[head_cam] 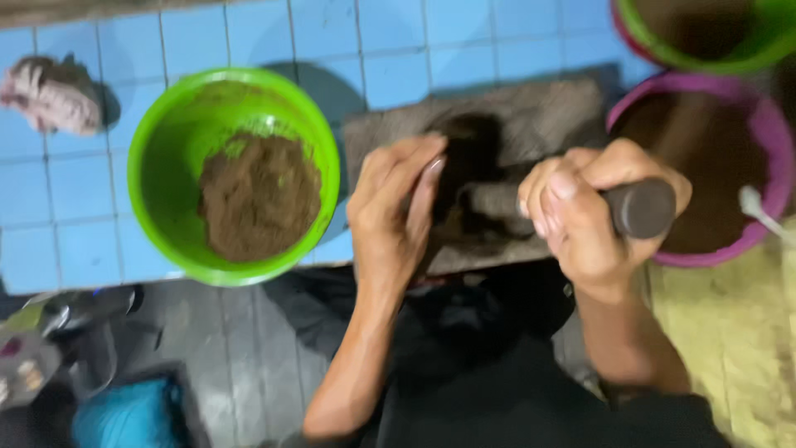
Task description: The person uses a pestle and a spoon to grind a brown powder in a stone mortar. They repeatedly press and scrape the powder, occasionally transferring some into a green bowl. The process continues throughout the clip.
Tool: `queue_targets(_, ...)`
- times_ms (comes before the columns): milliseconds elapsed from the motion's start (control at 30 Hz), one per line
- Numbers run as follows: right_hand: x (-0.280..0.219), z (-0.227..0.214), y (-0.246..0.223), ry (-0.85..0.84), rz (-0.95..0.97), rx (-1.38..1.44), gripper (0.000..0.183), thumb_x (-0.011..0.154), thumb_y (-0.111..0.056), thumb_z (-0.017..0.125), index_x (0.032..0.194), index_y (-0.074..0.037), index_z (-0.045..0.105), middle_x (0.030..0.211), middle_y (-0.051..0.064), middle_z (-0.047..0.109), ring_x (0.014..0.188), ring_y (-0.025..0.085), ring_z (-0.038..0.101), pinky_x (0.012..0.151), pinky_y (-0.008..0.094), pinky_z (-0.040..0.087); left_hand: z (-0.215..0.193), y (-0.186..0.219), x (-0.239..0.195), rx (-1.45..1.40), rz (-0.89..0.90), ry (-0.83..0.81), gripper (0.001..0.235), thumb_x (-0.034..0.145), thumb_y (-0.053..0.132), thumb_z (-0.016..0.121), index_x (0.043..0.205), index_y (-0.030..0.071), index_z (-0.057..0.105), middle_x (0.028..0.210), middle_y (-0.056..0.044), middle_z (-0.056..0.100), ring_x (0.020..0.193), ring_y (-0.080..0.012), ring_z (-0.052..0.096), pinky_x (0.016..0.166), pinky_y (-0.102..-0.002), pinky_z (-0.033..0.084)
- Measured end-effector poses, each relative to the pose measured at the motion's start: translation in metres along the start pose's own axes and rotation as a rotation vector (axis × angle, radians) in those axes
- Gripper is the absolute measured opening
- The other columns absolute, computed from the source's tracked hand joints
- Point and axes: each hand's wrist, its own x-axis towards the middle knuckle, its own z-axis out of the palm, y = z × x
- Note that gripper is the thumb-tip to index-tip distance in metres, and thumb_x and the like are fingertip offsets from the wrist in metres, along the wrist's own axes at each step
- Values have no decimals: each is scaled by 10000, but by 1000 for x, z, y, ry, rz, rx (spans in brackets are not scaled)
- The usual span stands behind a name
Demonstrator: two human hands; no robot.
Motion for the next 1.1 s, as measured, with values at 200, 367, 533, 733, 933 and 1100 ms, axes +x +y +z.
queue_targets(200,3,-30,14,63,-36,-26,342,946,24,405,632,-96,468,533,4,422,432,122,475,460,229,465,0,0,0,-72,-54,-9,109,989,-3,624,1085,-8,676,1055,-148,700,966,-251,675,878,-333,547)
queue_targets(367,-8,-39,47,74,-95,-22,282,974,43,438,721,-78,417,562,49,415,442,181,455,454,330,463,1,-4,-1,-86,-37,-14,97,989,-44,615,1064,-5,662,1078,-150,705,1002,-273,703,923,-348,553)
queue_targets(533,-29,-84,11,-221,-524,-218,691,818,264,600,1389,-76,408,860,55,447,707,178,525,693,345,569,13,-20,2,38,-40,-77,191,972,-78,625,1134,19,661,1146,-127,711,1062,-288,725,950,-361,558)
queue_targets(733,-81,-121,29,329,-227,50,407,914,-545,582,720,-258,369,575,-124,267,446,6,298,548,246,361,26,-15,0,338,-152,-443,232,940,74,549,1097,60,719,943,-135,744,791,-429,692,520,-487,462)
queue_targets(933,-98,-127,32,480,-180,138,281,929,-267,421,662,-196,369,582,-44,299,434,118,302,560,346,362,10,30,-11,45,-120,-435,179,958,4,597,1118,-33,667,1080,-177,745,942,-281,759,836,-356,607)
queue_targets(1100,-98,-122,26,361,-248,-11,271,895,18,465,745,-183,359,719,-48,378,502,91,352,585,321,401,39,3,-5,168,-134,-473,204,974,-56,483,968,-50,687,710,-111,683,623,-195,704,466,-371,523)
